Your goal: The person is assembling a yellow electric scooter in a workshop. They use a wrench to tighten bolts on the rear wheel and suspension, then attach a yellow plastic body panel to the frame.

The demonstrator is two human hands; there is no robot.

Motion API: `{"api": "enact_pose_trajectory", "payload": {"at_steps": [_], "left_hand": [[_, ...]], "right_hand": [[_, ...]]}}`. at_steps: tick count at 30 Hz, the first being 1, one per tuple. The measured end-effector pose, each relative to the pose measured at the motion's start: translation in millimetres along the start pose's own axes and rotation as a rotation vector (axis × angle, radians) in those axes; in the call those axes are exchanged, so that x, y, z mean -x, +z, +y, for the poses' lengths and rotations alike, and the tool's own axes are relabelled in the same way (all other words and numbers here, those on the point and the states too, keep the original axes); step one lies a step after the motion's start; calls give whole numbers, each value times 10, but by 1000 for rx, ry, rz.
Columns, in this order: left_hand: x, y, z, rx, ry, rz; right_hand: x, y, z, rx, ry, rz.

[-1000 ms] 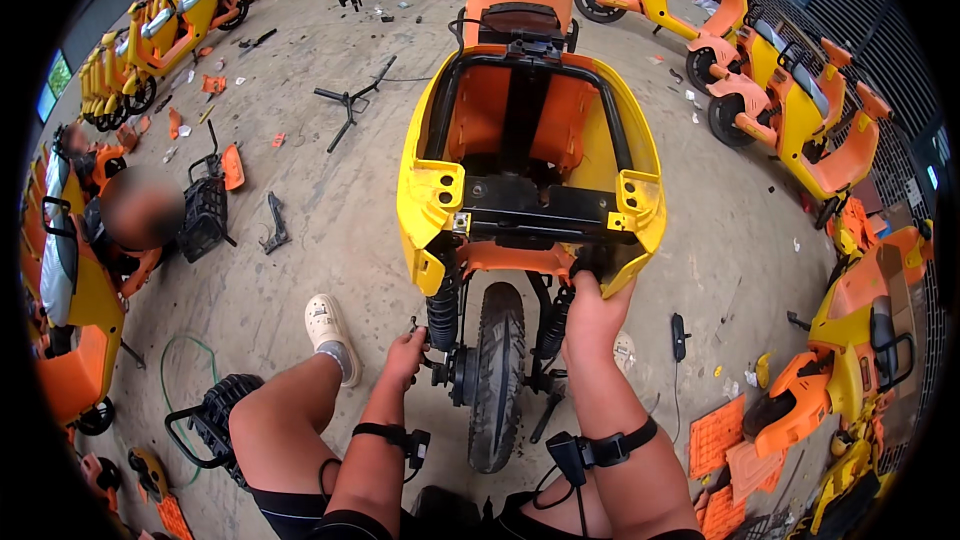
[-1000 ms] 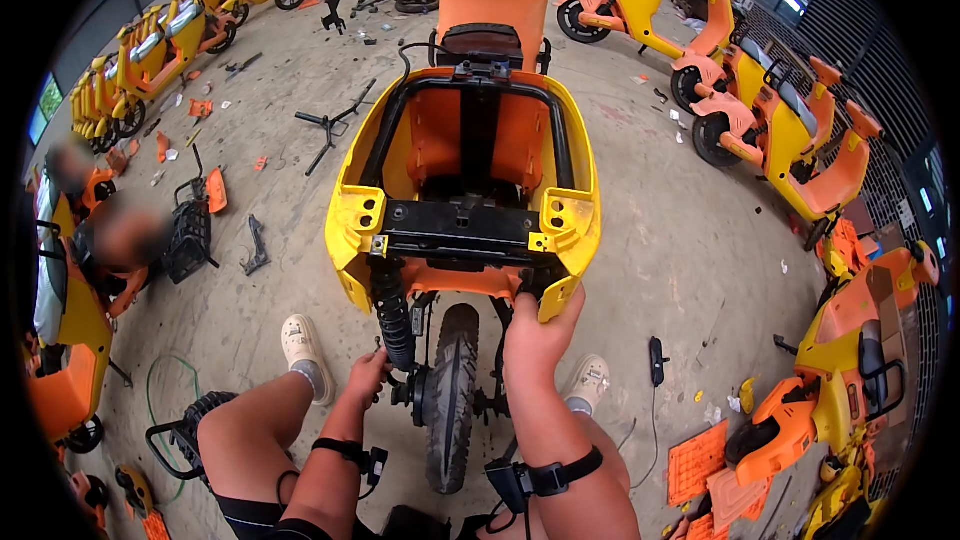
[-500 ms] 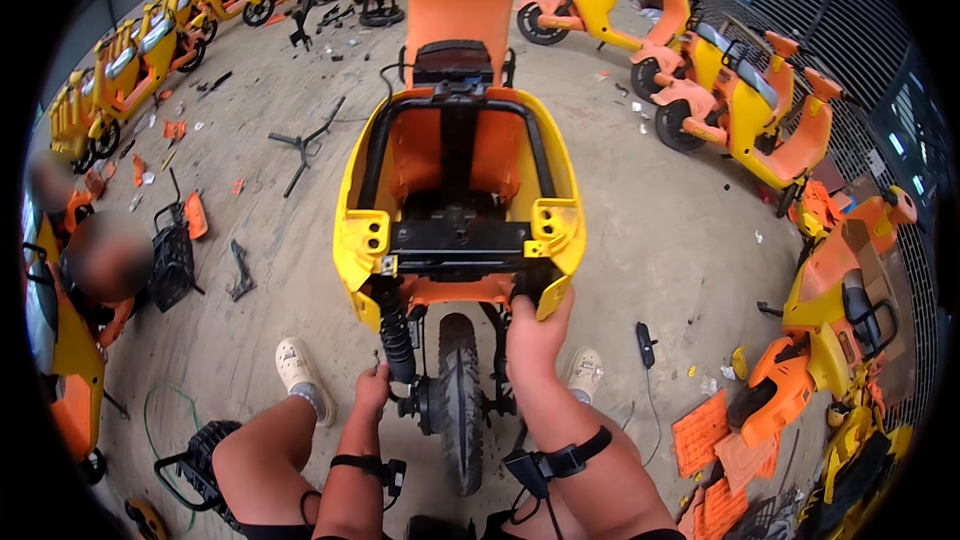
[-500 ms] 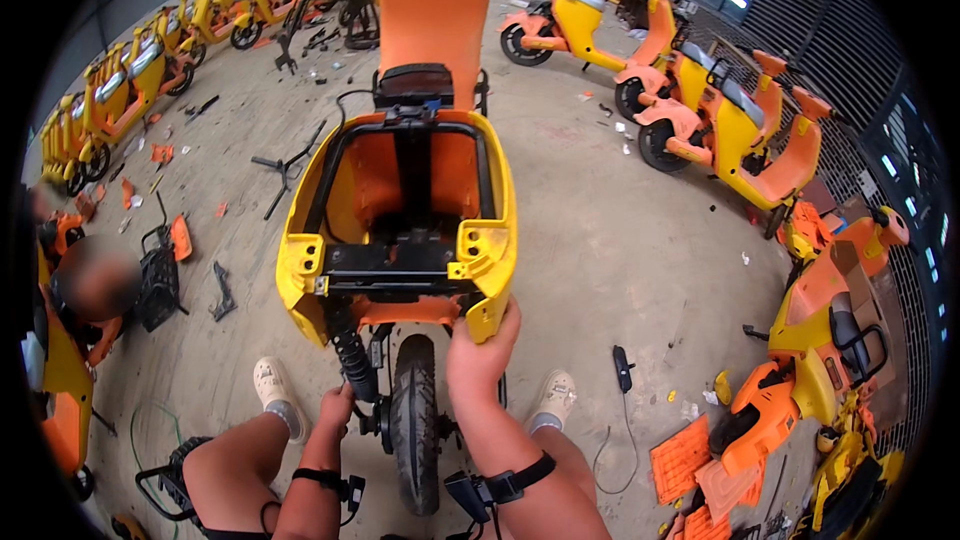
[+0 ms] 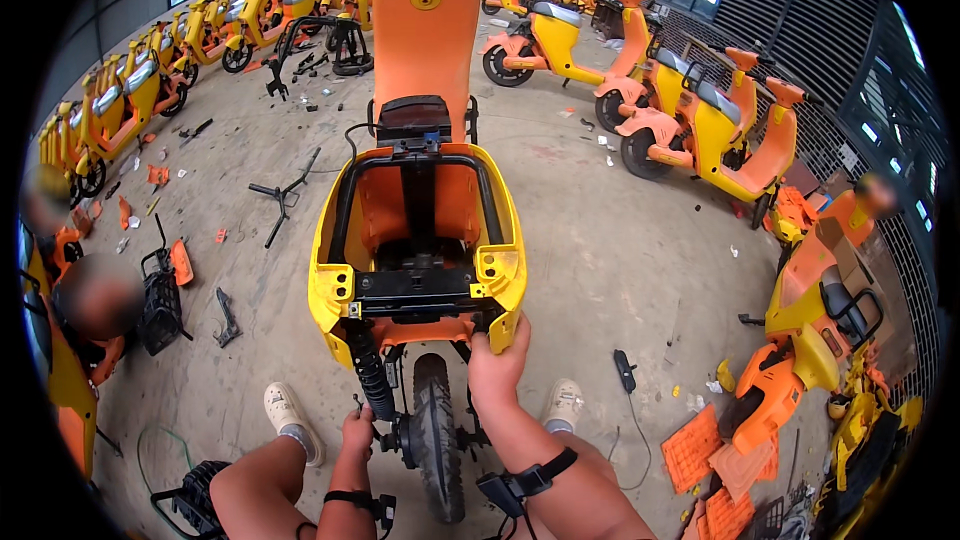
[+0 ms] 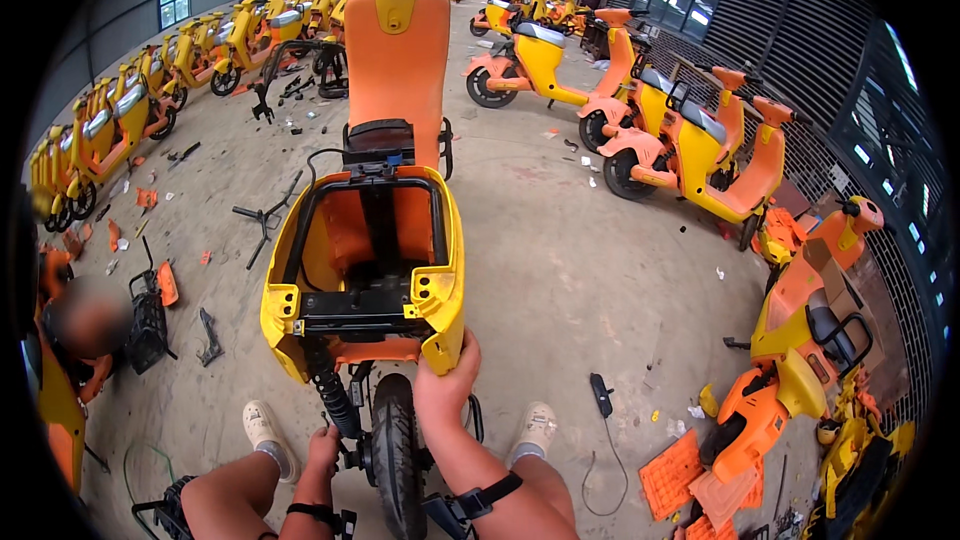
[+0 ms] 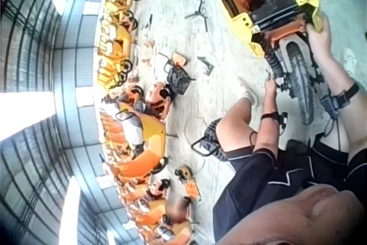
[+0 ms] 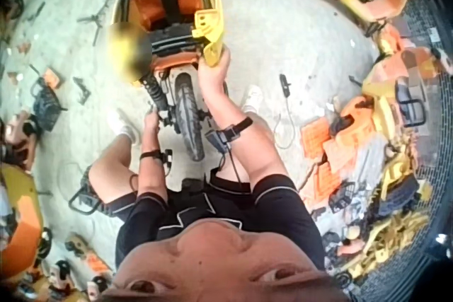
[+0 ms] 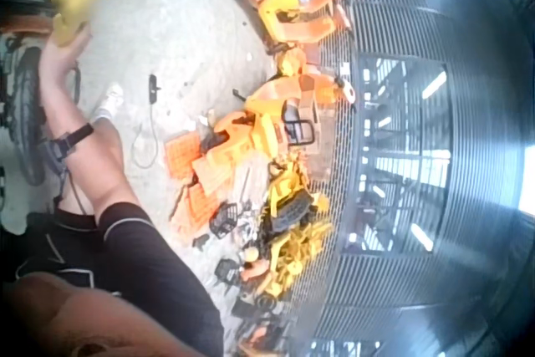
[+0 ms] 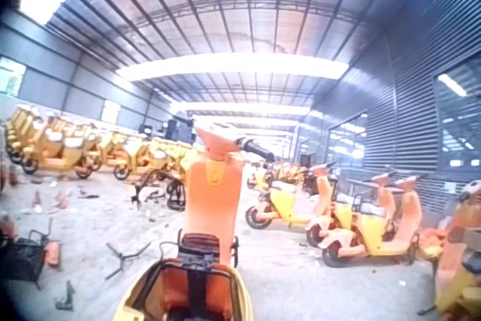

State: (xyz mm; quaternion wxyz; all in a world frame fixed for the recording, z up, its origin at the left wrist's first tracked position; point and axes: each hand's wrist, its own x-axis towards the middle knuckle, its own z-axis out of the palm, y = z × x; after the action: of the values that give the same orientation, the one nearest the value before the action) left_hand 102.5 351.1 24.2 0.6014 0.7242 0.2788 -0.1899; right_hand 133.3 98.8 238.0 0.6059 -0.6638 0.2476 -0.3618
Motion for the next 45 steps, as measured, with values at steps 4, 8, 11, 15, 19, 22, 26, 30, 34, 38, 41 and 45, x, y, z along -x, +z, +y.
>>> {"api": "enact_pose_trajectory", "payload": {"at_steps": [4, 8, 11, 15, 19, 22, 26, 30, 34, 38, 41, 45], "left_hand": [[-122, -29, -131, -13, 69, -51], [118, 2, 138, 27, -53, -92], [-2, -20, 12, 32, -2, -35], [223, 46, 300, 42, -155, -107], [-98, -106, 44, 191, -146, -152], [-18, -31, 97, 127, -66, -77], [-21, 11, 93, -2, -35, -1], [17, -66, 135, 85, -168, -113], [-105, -5, -14, 9, -52, -29], [-214, -28, -206, -39, 42, 13], [42, -19, 184, 62, -200, -112], [-38, -63, 50, -9, -72, -59]], "right_hand": [[2, -13, 6, 31, -9, 1], [-16, -31, 0, 16, -12, 16], [7, 19, -10, 18, -18, 4], [-19, -49, -43, 62, -10, 35], [29, 17, -49, 33, 25, 43], [12, 7, -24, 16, 30, 39], [-4, 13, 86, -72, 23, 17], [-25, 2, 95, -40, -2, 27], [12, 23, -95, -188, 54, -25], [56, 48, -208, -189, 29, -57], [4, 4, -78, -195, 50, -32], [23, 8, -7, -96, 24, -2]]}}
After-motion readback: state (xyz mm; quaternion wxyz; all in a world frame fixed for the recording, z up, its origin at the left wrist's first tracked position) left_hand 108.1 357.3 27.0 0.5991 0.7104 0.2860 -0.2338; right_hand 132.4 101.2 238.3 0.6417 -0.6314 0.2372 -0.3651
